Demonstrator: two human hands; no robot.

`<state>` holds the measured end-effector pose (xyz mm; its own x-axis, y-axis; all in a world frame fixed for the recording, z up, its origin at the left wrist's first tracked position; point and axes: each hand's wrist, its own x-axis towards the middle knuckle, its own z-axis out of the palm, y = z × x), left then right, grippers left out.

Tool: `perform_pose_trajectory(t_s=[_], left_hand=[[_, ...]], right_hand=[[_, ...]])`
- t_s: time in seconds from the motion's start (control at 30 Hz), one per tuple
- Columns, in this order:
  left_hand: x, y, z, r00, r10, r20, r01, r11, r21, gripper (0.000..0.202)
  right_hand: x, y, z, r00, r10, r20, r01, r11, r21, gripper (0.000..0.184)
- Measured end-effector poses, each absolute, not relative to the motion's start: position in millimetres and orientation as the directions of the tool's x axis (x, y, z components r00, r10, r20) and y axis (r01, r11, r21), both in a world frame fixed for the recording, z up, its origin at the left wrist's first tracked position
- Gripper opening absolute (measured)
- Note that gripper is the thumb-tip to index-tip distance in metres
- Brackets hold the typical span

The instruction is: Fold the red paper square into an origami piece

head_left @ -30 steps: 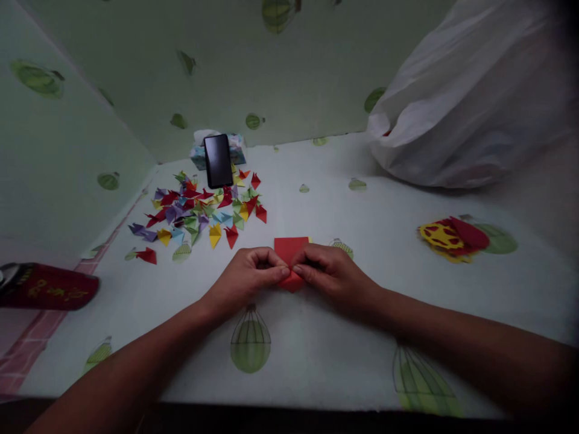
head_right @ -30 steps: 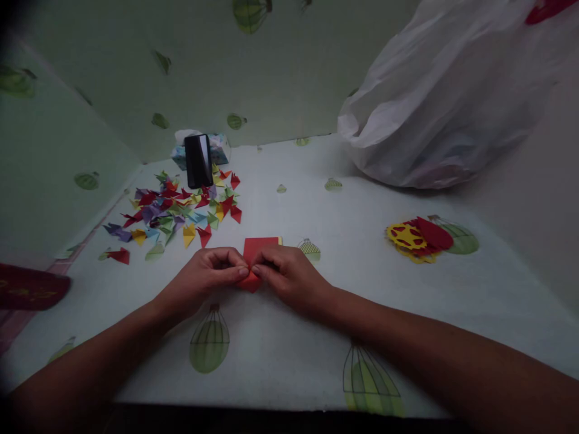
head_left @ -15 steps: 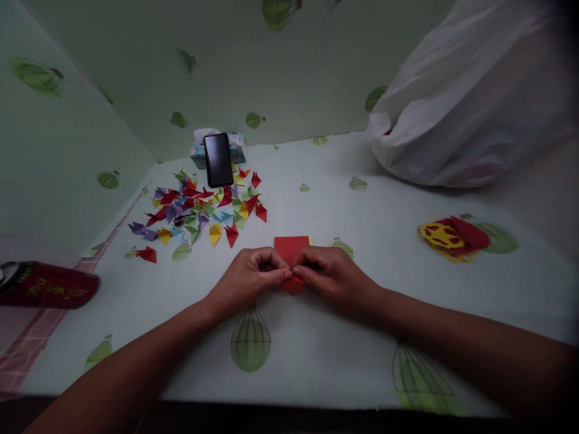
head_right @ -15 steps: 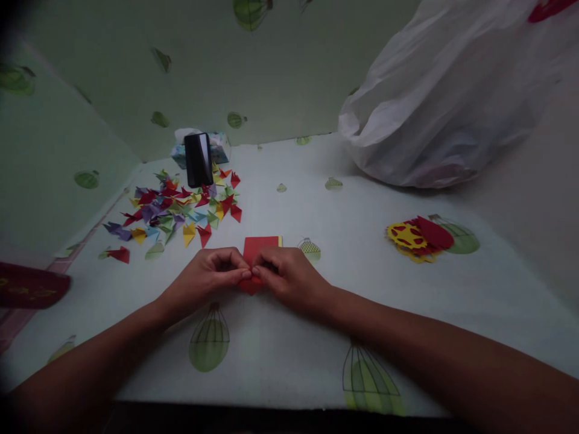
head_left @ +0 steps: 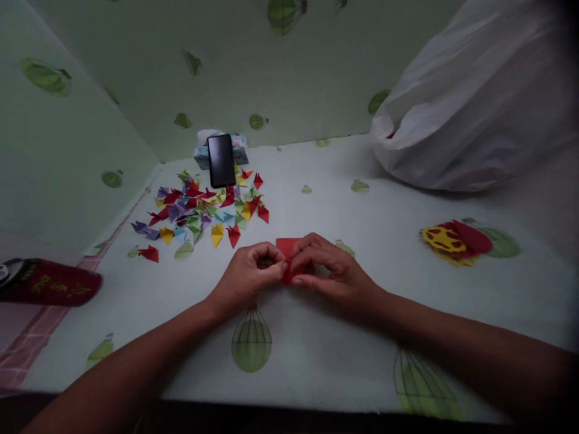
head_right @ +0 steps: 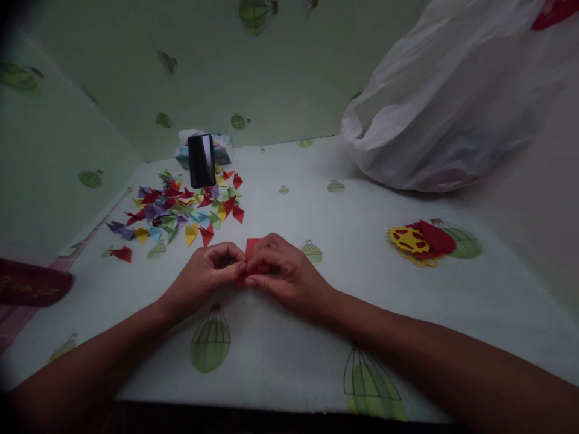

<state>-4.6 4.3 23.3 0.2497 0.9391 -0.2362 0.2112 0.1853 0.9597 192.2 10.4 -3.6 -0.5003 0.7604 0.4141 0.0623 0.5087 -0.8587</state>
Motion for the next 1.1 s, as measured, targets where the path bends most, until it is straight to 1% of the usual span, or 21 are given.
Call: perform_pose_trajectory(t_s=[0.13, 0.27, 0.4, 0.5, 0.7, 0.93, 1.1], left_hand=[[-1.9, 2.4, 23.4, 0.244, 0.939, -0.244, 0.127, 0.218, 0.968, 0.014], [1.5, 0.7, 24.6, 0.239, 0.937, -0.254, 0.066, 0.246, 0.967, 0.017], [2.4, -0.3, 25.5, 0.233, 0.948, -0.217, 0.084, 0.202, 0.976, 0.016], [1.3, -0.4, 25.3, 0.231, 0.954, -0.188, 0.123, 0.163, 0.979, 0.014], [1.0, -1.8, 23.9, 0.248, 0.955, -0.162, 0.178, 0.119, 0.977, 0.014], [1.3, -2.7, 21.8, 0.268, 0.955, -0.125, 0.198, 0.072, 0.977, 0.013], [-1.8, -3.0, 19.2, 0.292, 0.95, -0.106, 0.196, 0.049, 0.979, 0.016]], right_hand=[[190.9, 9.5, -6.4, -0.469, 0.782, 0.412, 0.118, 0.517, -0.848, 0.011], [190.1, 8.1, -6.7, -0.426, 0.837, 0.344, 0.164, 0.446, -0.88, 0.012], [188.7, 6.5, -4.2, -0.418, 0.88, 0.227, 0.168, 0.32, -0.932, 0.012], [187.7, 5.6, -2.4, -0.417, 0.892, 0.172, 0.196, 0.273, -0.942, 0.013], [186.7, 4.3, -3.2, -0.409, 0.897, 0.167, 0.21, 0.27, -0.94, 0.014], [185.6, 2.5, -1.9, -0.395, 0.902, 0.175, 0.231, 0.282, -0.931, 0.015], [185.6, 2.2, -2.3, -0.38, 0.904, 0.197, 0.227, 0.297, -0.927, 0.012]])
